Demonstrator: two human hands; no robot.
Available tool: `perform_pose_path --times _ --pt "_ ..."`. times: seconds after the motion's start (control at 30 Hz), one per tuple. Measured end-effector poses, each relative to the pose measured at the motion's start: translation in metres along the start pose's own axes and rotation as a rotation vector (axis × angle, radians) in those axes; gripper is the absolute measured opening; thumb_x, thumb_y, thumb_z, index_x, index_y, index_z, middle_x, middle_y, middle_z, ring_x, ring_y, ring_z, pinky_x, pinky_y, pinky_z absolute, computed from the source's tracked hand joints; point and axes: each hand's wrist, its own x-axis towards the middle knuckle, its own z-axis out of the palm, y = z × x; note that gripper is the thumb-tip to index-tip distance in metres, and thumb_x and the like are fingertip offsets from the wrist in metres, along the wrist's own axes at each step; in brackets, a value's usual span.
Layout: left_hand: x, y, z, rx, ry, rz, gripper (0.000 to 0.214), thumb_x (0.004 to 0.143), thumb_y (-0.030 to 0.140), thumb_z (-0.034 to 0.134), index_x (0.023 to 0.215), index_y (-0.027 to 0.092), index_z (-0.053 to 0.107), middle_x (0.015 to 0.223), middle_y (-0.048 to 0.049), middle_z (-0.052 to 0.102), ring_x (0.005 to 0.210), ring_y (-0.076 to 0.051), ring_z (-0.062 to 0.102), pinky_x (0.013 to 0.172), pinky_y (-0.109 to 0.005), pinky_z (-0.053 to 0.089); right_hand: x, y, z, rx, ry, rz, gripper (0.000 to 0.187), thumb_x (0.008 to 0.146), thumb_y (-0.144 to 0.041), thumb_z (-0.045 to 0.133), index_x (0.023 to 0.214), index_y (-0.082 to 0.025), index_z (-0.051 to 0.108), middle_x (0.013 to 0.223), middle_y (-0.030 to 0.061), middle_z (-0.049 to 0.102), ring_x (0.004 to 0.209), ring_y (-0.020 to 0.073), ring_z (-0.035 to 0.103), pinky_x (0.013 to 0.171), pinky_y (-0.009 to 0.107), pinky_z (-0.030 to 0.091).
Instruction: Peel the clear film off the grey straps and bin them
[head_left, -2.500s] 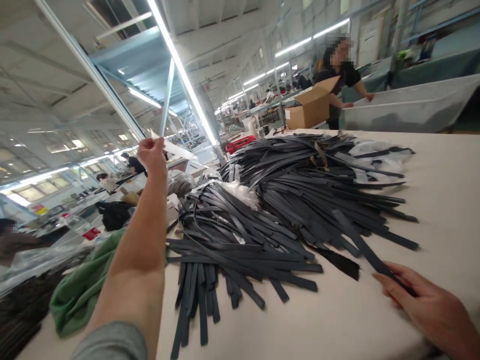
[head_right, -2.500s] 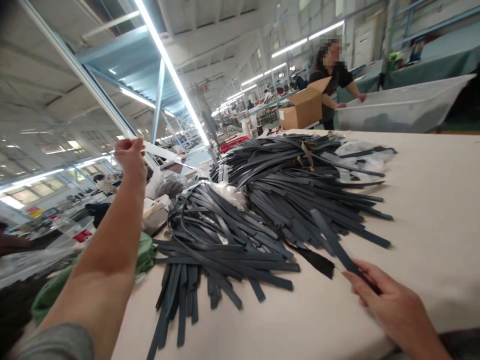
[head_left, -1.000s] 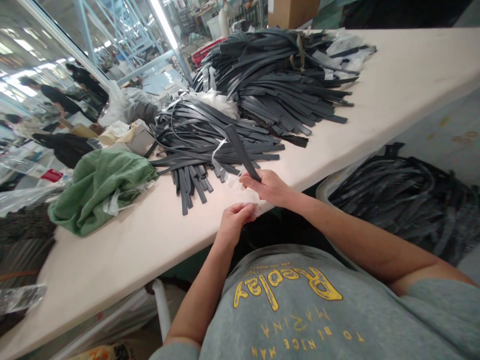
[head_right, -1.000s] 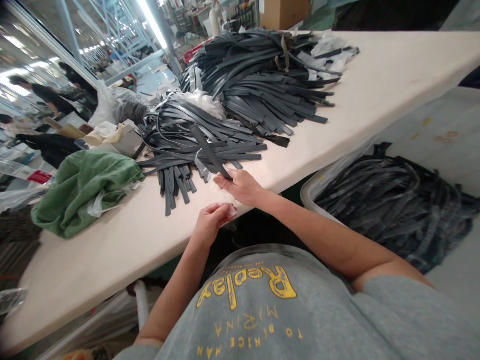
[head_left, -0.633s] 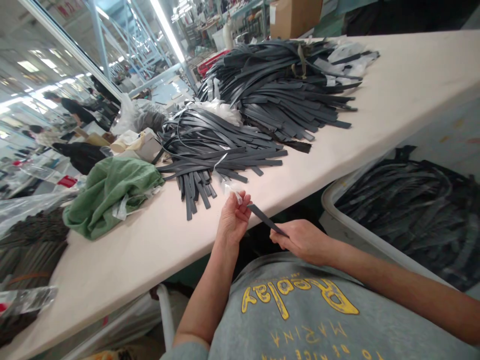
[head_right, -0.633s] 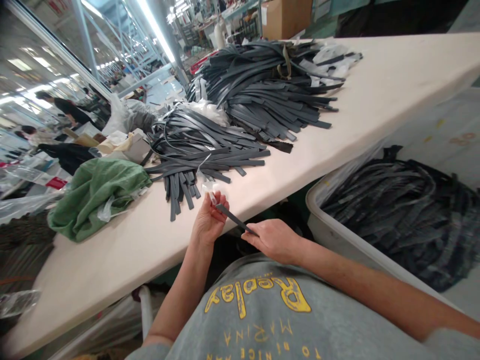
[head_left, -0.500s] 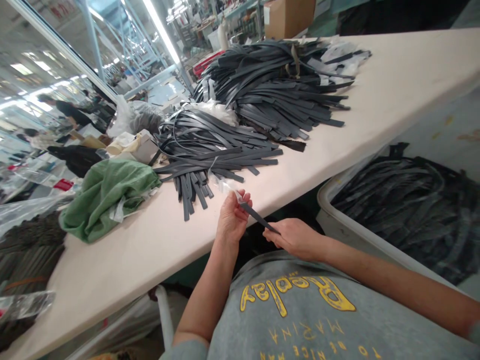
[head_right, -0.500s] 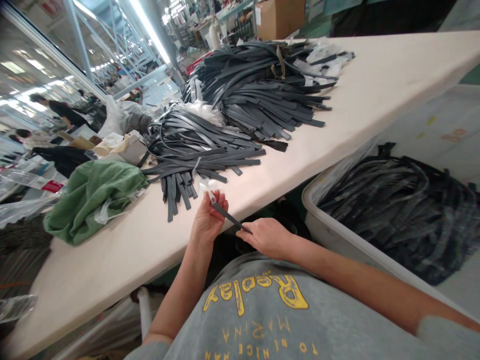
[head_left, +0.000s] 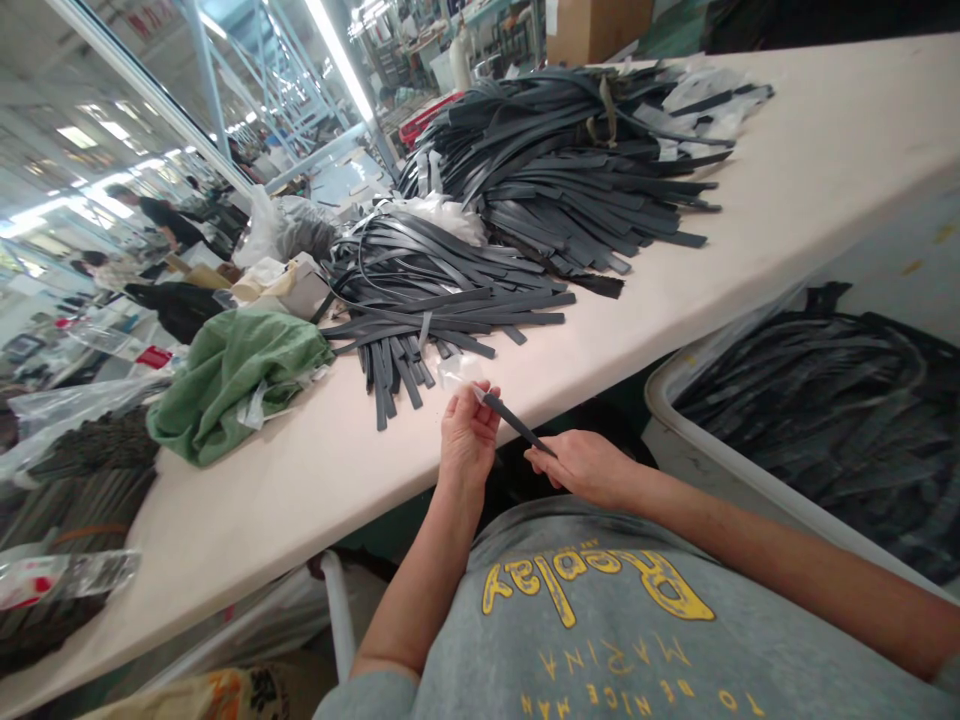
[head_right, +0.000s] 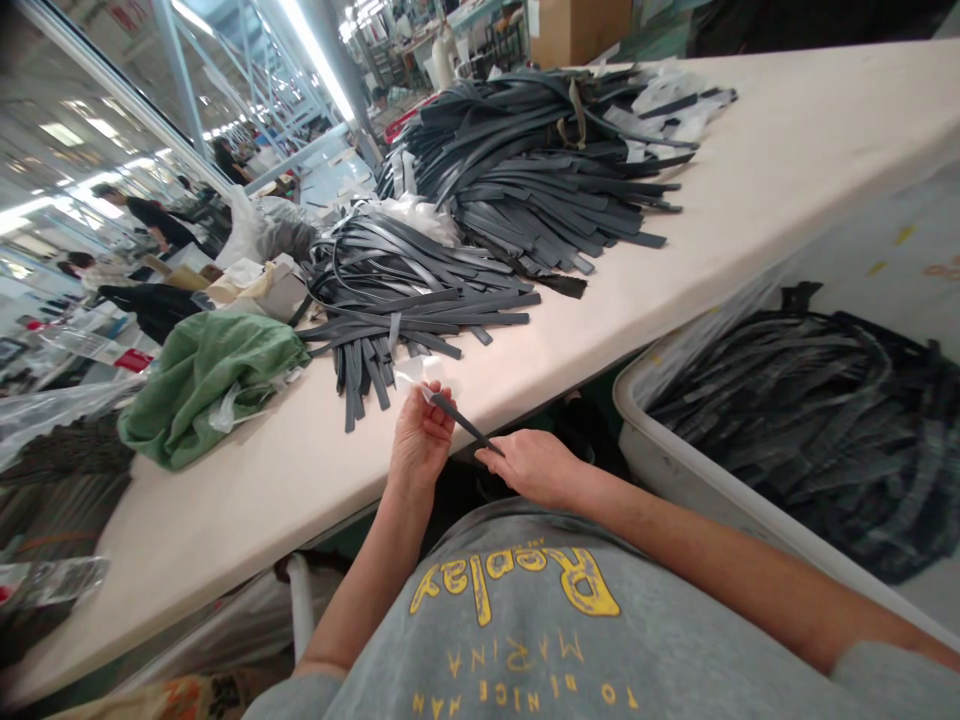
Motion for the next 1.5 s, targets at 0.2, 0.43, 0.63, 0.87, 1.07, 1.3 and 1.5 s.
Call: perform_pose_path --times 0.2,0.43,0.63,0.87,1.07,1.3,1.5 --pt "-0.002 -0.001 -0.004 -0.04 -0.005 0.055 0.03 0.068 0.04 0.082 0.083 0.019 0.065 0.086 -0.0022 0.074 0.084 -0.017 0.073 0.083 -0.029 0.053 0.003 0.0 0.006 -0.253 -0.033 -0.172 0.027 0.096 -0.02 0.045 0.103 -0.018 0.072 0.089 0.0077 0.074 0.069 0.0196 0.065 0.053 0.027 0.028" --pt "-0.01 -0.005 -0.009 -0.096 0.023 -0.001 0.028 0.069 0.036 0.083 0.081 0.018 0.065 0.08 -0.0003 0.074 0.074 -0.015 0.072 0.079 -0.027 0.051 0.011 -0.014 -0.001 0.1 -0.142 -0.008 0.045 0.1 -0.034 0.035 0.078 -0.016 0.069 0.06 0.0036 0.068 0.054 0.0155 0.06 0.055 0.025 0.036" --pt "-0.022 -0.004 -0.024 -0.147 -0.004 -0.006 0.025 0.067 0.029 0.084 0.078 0.016 0.066 0.076 -0.0006 0.074 0.07 -0.014 0.071 0.071 -0.024 0.052 0.017 -0.022 -0.015 0.304 -0.265 -0.03 0.04 0.098 -0.036 0.038 0.078 -0.015 0.065 0.061 0.0031 0.066 0.049 0.0121 0.055 0.053 0.023 0.041" --pt "-0.081 0.008 -0.099 -0.334 0.352 -0.007 0.008 0.081 0.018 0.073 0.077 0.016 0.066 0.071 -0.0001 0.073 0.065 -0.011 0.07 0.069 -0.024 0.056 0.003 -0.025 -0.027 0.355 -0.254 -0.159 0.034 0.093 -0.028 0.049 0.124 -0.018 0.057 0.076 -0.0012 0.068 0.05 0.0098 0.057 0.053 0.022 0.044" --pt "-0.133 -0.007 -0.139 -0.505 0.603 -0.26 0.013 0.091 0.017 0.061 0.079 0.013 0.066 0.067 -0.0033 0.071 0.059 -0.012 0.068 0.06 -0.025 0.058 0.038 -0.064 0.031 0.206 -0.442 -0.3 0.042 0.09 -0.018 0.052 0.132 -0.016 0.056 0.069 -0.0024 0.068 0.046 0.0096 0.055 0.057 0.023 0.043" --pt "-0.142 -0.006 -0.159 -0.637 0.685 -0.199 0.015 0.091 0.016 0.06 0.078 0.011 0.065 0.067 -0.0034 0.069 0.058 -0.011 0.066 0.057 -0.021 0.056 0.057 -0.083 0.044 0.259 -0.612 -0.366 0.048 0.091 -0.026 0.053 0.138 -0.019 0.048 0.078 -0.0019 0.07 0.047 0.0091 0.058 0.053 0.022 0.046" --pt "-0.131 -0.014 -0.152 -0.695 0.582 -0.275 0.018 0.089 0.019 0.064 0.072 0.012 0.064 0.065 -0.0039 0.067 0.059 -0.011 0.066 0.059 -0.021 0.055 0.055 -0.084 0.003 -0.018 -0.462 -0.401 0.045 0.089 -0.026 0.054 0.134 -0.024 0.053 0.07 -0.003 0.069 0.053 0.0128 0.059 0.056 0.025 0.044"
